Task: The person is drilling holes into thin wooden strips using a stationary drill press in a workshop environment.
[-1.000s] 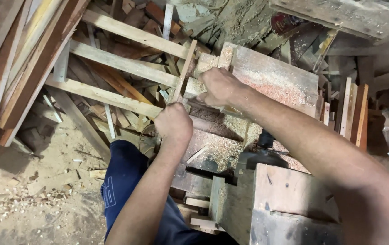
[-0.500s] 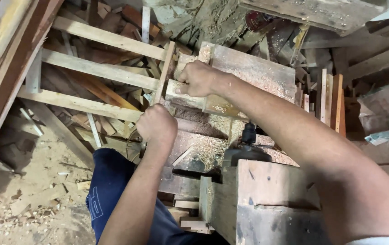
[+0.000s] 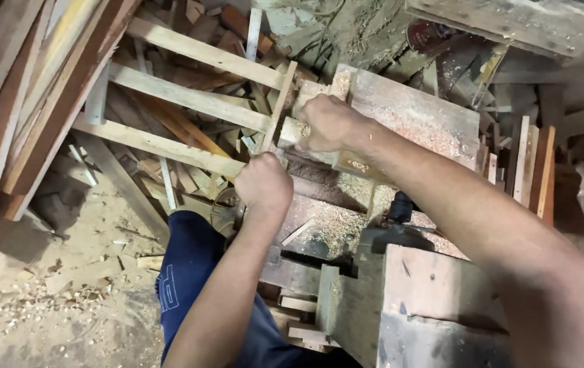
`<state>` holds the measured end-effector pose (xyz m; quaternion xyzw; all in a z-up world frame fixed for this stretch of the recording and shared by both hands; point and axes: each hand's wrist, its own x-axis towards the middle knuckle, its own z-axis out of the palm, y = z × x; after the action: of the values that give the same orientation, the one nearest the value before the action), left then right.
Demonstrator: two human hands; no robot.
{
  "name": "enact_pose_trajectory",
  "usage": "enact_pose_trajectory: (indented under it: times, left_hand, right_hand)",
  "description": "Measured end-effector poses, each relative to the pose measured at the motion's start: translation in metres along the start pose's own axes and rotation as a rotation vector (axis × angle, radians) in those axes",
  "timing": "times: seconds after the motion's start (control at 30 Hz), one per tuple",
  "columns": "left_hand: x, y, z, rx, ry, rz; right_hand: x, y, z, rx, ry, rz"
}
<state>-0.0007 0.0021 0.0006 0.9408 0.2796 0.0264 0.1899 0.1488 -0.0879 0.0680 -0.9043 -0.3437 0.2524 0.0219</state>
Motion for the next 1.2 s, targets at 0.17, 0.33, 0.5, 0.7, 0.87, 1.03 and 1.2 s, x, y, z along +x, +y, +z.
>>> enact_pose_trajectory:
  times: [0.17, 0.33, 0.5, 0.7, 0.87, 1.03, 1.2]
  left_hand:
    - [0.001, 0.001, -0.002, 0.014, -0.004, -0.001]
    - [0.001, 0.002, -0.003, 0.024, -0.005, -0.001]
    - [0.002, 0.003, -0.006, 0.033, -0.085, -0.032]
    - [-0.01, -0.004, -0.096, -0.219, -0.33, -0.098]
    - [-0.007, -0.083, -0.107, -0.467, -0.013, -0.213]
    - [-0.006, -0.166, -0.156, -0.571, 0.359, -0.282]
    - [0.023, -0.247, -0.183, -0.094, 0.828, -0.137]
  right_hand:
    - [0.014, 0.011, 0.013, 0.009, 0.03, -0.019]
    - [0.002, 0.002, 0.007, 0.034, 0.035, -0.019]
    - [-0.011, -0.01, 0.0, 0.024, 0.048, -0.004]
    - [-0.034, -0.048, -0.039, -0.01, 0.034, -0.085]
    - [-0.015, -0.091, -0.035, 0.115, 0.196, -0.169]
    - [-0.035, -0.206, -0.057, 0.386, 0.215, -0.229]
    - [0.043, -0.276, -0.047, 0.567, 0.321, -0.323]
